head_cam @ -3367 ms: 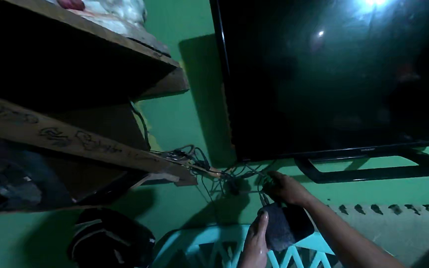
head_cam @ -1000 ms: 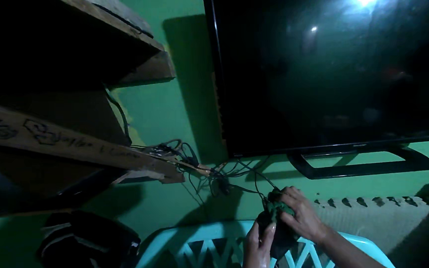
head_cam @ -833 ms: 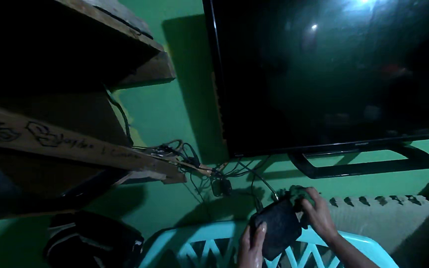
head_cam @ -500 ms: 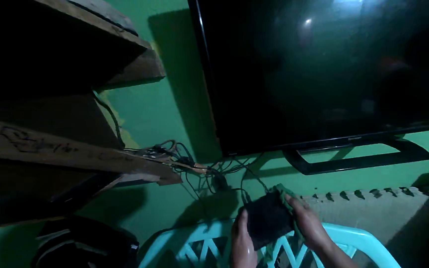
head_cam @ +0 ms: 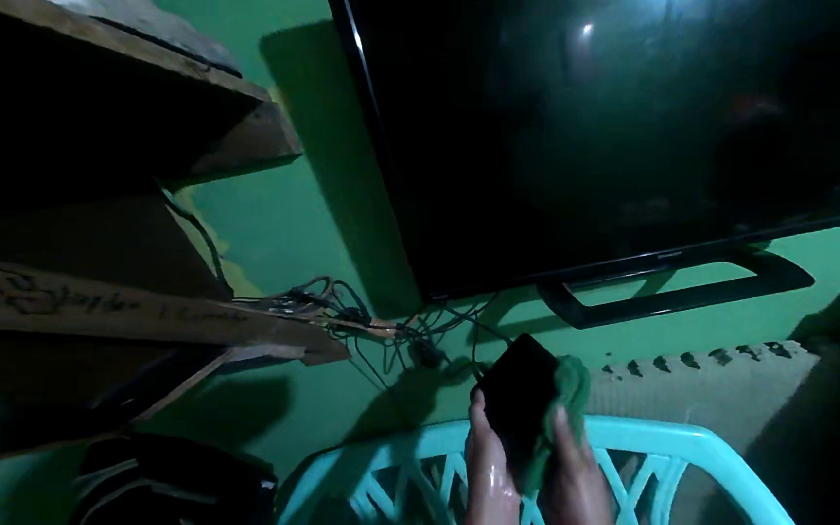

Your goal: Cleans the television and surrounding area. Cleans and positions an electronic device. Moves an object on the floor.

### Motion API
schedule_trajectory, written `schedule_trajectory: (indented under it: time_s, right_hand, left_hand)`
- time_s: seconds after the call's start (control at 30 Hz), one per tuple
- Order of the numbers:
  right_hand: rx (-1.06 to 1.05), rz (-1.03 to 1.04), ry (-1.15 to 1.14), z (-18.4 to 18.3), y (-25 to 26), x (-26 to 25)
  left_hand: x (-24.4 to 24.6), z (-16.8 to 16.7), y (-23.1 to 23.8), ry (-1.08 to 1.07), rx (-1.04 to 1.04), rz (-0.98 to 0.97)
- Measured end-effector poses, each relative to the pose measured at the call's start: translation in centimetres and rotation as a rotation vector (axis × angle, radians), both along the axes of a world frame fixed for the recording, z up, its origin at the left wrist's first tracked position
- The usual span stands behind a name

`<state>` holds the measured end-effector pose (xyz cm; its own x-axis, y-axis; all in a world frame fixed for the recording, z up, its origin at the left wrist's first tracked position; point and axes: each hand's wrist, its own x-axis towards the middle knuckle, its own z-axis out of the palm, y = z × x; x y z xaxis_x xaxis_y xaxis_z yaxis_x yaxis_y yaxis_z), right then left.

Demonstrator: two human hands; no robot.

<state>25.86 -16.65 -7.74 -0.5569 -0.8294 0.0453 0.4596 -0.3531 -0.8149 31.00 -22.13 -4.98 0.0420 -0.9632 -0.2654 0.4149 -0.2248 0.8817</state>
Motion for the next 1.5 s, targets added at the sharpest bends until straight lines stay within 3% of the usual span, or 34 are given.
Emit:
schedule_trajectory:
  time_s: [0.07, 0.17, 0.23, 0.3, 0.43, 0.53, 0.6, 0.7, 0.73, 0.77, 0.87, 0.93, 1.07, 1.13, 1.23, 1.3, 1.37, 1.5]
  right_hand:
    - [0.032, -0.002, 0.250, -1.0, 1.3, 1.4]
    - [-0.128, 0.031, 0.523, -3.5, 2.4, -0.1]
    - [-0.178, 0.023, 0.355, -3.9, 2.5, -1.2]
    - [-0.120, -0.011, 0.097, -2.6, 2.5, -1.6]
    - [-0.169, 0.131, -0.123, 0.0, 0.2, -2.0]
    - [-0.017, 0.083, -0.187, -0.5, -2.3, -1.3]
    - [0.113, 0.004, 0.118, -2.0, -3.0, -1.1]
    - [0.327, 0.040, 1.018, -3.3, -3.5, -3.4]
    - [0.366, 0.036, 1.138, -3.0, -3.5, -3.9]
    - [0.336, -0.012, 1.092, -2.9, -3.3, -4.2]
    - [0.122, -0.075, 0.391, -1.9, -2.7, -6.0]
    - [0.100, -0.016, 0.205, -0.5, -1.8, -7.7]
    - [0.181, 0.160, 0.453, 1.2, -1.8, -7.9]
    - [0.188, 0.128, 0.460, 0.9, -2.8, -7.3]
    - [0.128, 0.093, 0.326, 0.6, -3.6, -7.0]
    - [0.116, 0.099, 0.283, 0.4, -3.7, -7.0]
    - [0.107, 0.084, 0.276, 0.3, -3.8, -6.6]
    - [0.043, 0.094, 0.307, -0.3, -3.8, -6.5]
  left_hand:
    - [0.1, 0.2, 0.1, -0.089, -0.022, -0.024]
    - [1.1, 0.7, -1.1, 0.163, -0.022, -0.115]
    - [2.0, 0.1, -2.1, 0.434, 0.006, -0.231]
    - [2.6, -0.3, -2.5, 0.525, 0.055, -0.284]
    - [1.8, -0.7, -2.4, 0.407, -0.003, -0.298]
    - [0.3, -0.6, -1.2, 0.237, -0.075, -0.250]
    - [0.0, -0.7, -0.9, 0.246, -0.062, -0.274]
    - [0.4, -0.6, -0.6, 0.252, -0.015, -0.281]
    - [0.5, -0.5, -0.4, 0.228, 0.009, -0.260]
    - [0.6, -0.3, -0.2, 0.204, 0.034, -0.229]
    - [0.9, 0.2, -0.6, 0.144, 0.029, -0.160]
    - [1.6, 0.1, -1.0, 0.039, -0.046, -0.167]
    - [1.7, -0.3, -1.0, -0.255, -0.149, -0.185]
    - [1.3, -0.9, -0.5, -0.290, -0.248, -0.041]
    - [1.5, -2.3, 0.0, -0.181, -0.516, 0.342]
    - [2.6, -2.5, 0.7, -0.168, -0.733, 0.440]
    - [3.0, -2.8, 1.8, -0.237, -0.893, 0.371]
    - [2.4, -4.8, 2.0, -0.571, -1.079, 0.175]
